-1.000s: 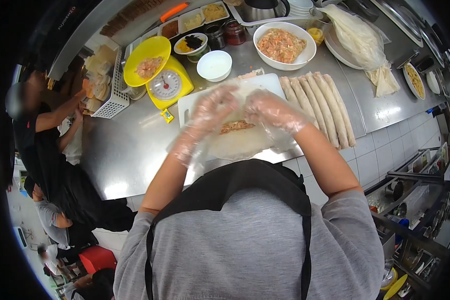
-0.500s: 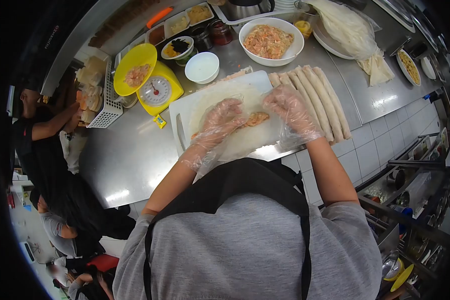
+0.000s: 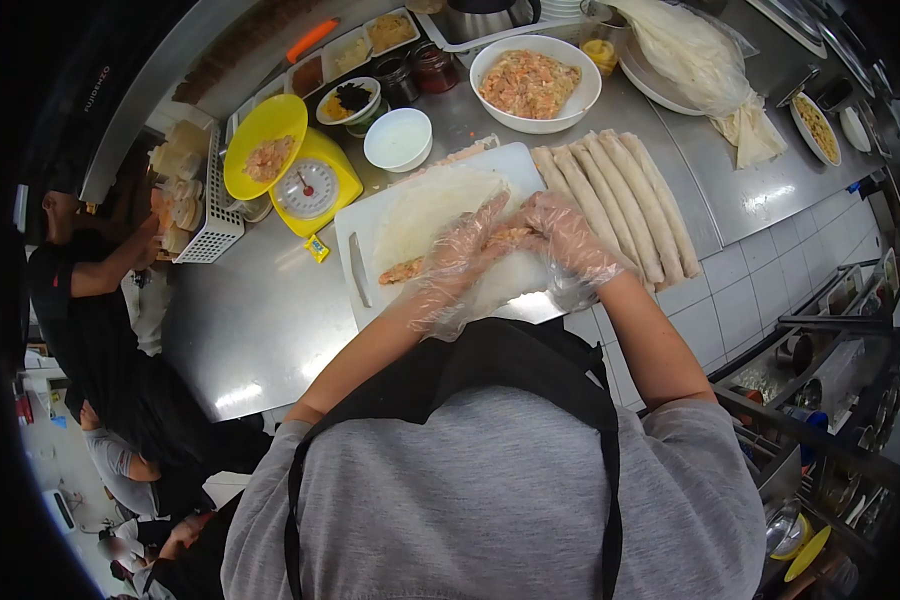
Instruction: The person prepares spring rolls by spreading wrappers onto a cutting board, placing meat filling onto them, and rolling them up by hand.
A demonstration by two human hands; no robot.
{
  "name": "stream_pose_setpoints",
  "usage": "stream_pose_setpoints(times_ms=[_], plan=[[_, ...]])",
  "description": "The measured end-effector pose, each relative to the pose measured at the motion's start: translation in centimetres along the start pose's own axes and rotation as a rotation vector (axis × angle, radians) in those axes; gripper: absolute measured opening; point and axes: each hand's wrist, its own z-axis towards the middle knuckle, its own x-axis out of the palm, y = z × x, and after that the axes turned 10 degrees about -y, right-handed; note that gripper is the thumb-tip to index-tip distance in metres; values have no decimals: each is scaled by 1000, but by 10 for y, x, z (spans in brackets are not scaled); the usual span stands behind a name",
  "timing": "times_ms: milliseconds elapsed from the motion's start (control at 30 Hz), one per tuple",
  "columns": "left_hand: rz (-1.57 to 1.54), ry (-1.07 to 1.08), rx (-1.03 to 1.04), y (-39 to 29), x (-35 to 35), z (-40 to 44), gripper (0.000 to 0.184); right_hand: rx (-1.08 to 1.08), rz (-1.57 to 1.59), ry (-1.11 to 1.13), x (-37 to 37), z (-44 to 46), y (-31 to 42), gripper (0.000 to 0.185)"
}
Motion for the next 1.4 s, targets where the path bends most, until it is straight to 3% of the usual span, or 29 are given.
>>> stream_pose_setpoints(times_ms=[133,167,233,300,400,467,567,800,1000,1067,1133,1233,1300,1367,1400], plan=[[166,7,38,0,-18,-13,76,-106,-92,-52,8,-2,-8,30],[296,-23,74,2,-25,-18,77,-12,102,-63,14,-4,-14,31],[260,-44,13,11,-41,-32,78,83,299,-69,13,-1,-8,32],[224,-65,-53,21,-47,-40,78,-98,-76,-14,8,6,5,39],[50,-45,-94,29,-46,-45,77,-159,-136,-4,18,13,14,38],[223,-130,94,20,-36,-39,74,-183,-150,7,25,18,15,37],[297,-179,121,14,-21,-33,72,-190,-169,23,27,19,15,37],[342,-73,63,34,-60,-50,75,-227,-160,-46,31,12,7,39],[220,-184,-14,69,-77,-81,83,-228,-186,-5,30,14,7,41],[171,-440,99,57,-77,-83,74,-191,-95,-39,21,21,30,39],[84,-433,78,46,-81,-81,68,-150,-4,-73,20,29,46,37],[-43,-362,26,65,-75,-81,60,-319,-129,-51,32,39,55,29],[-83,-305,0,73,-72,-80,58,-318,-143,11,53,41,52,10],[214,-340,100,67,-74,-80,54,-338,-134,-25,65,37,48,11],[216,-343,100,63,-75,-81,54,-357,-122,-58,65,39,54,12]])
